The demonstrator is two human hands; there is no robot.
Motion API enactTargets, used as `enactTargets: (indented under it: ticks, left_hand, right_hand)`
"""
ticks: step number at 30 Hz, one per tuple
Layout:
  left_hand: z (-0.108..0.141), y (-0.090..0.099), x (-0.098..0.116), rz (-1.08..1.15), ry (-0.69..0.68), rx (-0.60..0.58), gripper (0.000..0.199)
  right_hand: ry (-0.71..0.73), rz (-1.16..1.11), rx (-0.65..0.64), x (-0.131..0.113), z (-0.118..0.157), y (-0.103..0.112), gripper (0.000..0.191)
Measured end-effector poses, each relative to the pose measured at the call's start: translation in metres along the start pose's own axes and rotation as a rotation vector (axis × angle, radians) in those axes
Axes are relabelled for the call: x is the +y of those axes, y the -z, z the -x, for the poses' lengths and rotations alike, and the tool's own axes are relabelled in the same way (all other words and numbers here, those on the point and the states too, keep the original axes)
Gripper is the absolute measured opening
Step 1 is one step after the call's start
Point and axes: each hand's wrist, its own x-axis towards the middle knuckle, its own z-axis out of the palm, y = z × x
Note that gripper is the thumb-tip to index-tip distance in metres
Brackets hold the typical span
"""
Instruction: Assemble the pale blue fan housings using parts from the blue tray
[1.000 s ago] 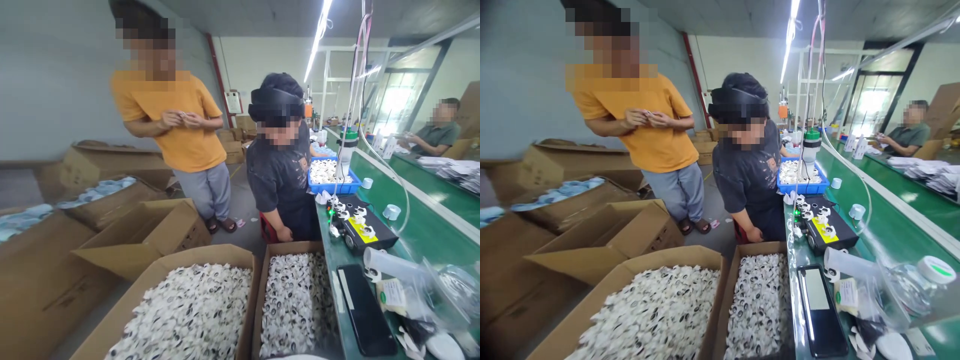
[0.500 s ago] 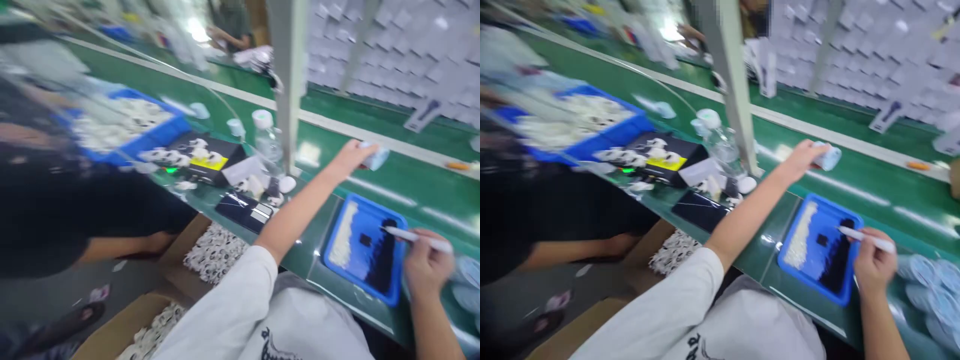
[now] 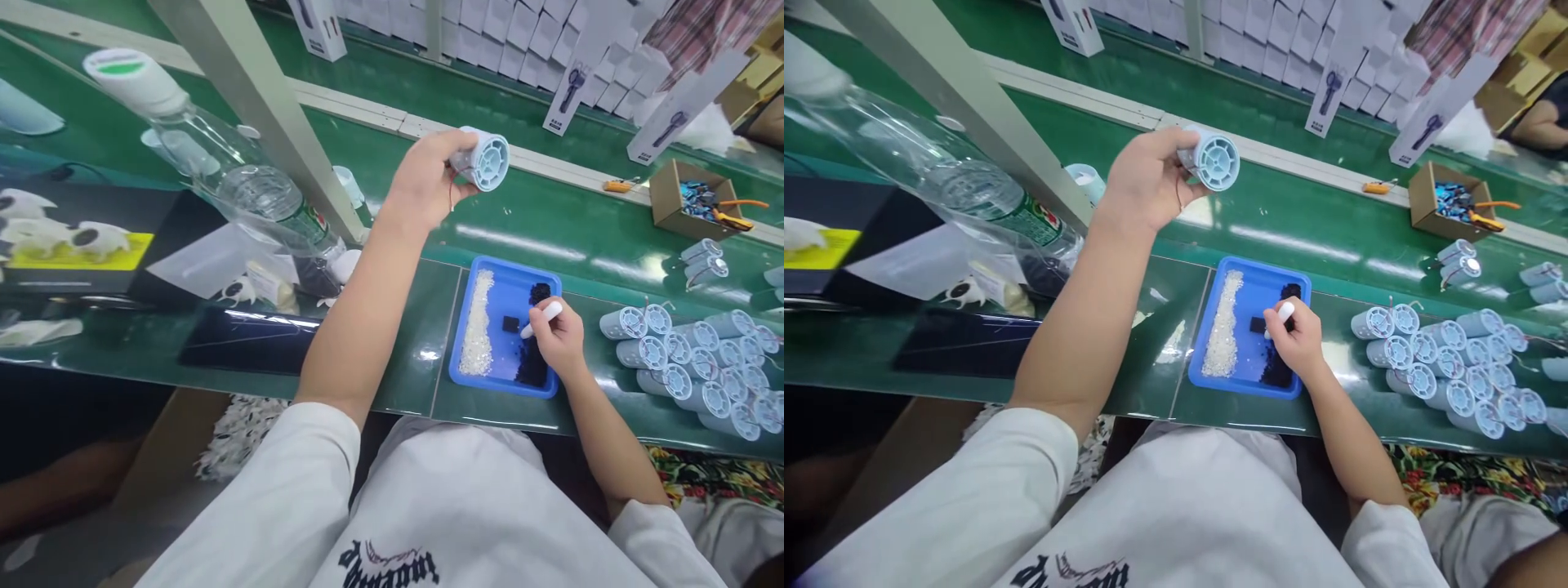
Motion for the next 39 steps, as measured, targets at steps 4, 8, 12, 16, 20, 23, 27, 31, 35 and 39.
enactTargets:
  ticks: [4,8,12,16,20,23,27,31,35,39]
  left_hand:
    - [0.0025,0.0023,0.0068,0.029,-0.007,-0.014,0.029]
    - [0.0031,0.0046,0.0093,0.059,-0.011,-0.026,0.028]
    - [0.0033,0.0062,0.0089,0.053,-0.016,-0.052,0.032]
    - [0.0037,0.0068,0.0082,0.024,-0.011,-0.075,0.03]
    - [0.0046,0.0056,0.0086,0.022,-0.01,-0.075,0.027]
    - [0.0056,0.0041,0.0096,0.036,0.007,-0.067,0.032]
    - [0.006,0.0037,0.0092,0.016,0.024,-0.066,0.03]
    - [0.0062,0.0046,0.0075,-0.004,0.005,-0.086,0.029]
    - [0.0076,0.0045,0.0078,0.027,0.011,-0.115,0.027]
    - [0.0079,0.0031,0.0095,-0.001,0.033,-0.099,0.03]
  right_hand:
    - [0.011,0.047,0.154,0.0016,-0.0004,-0.0021,0.024]
    - [-0.025,0.048,0.183,0.0036,0.0,-0.003,0.025]
    - [-0.027,0.048,0.171,0.0044,-0.0002,-0.0031,0.024]
    - [-0.036,0.056,0.147,0.0033,-0.0012,-0.0035,0.023]
    - [-0.043,0.056,0.12,0.0018,-0.0017,-0.003,0.021]
    - [-0.046,0.041,0.118,0.0017,-0.0013,-0.0024,0.021]
    - [-0.119,0.021,0.072,0.004,-0.0001,-0.0024,0.025]
    - [-0.147,-0.002,0.084,0.0059,0.0008,-0.0025,0.031]
    - [-0.12,0.045,0.192,0.0057,0.0002,-0.0019,0.034]
    - [-0.095,0.056,0.207,0.0056,-0.0011,-0.0013,0.034]
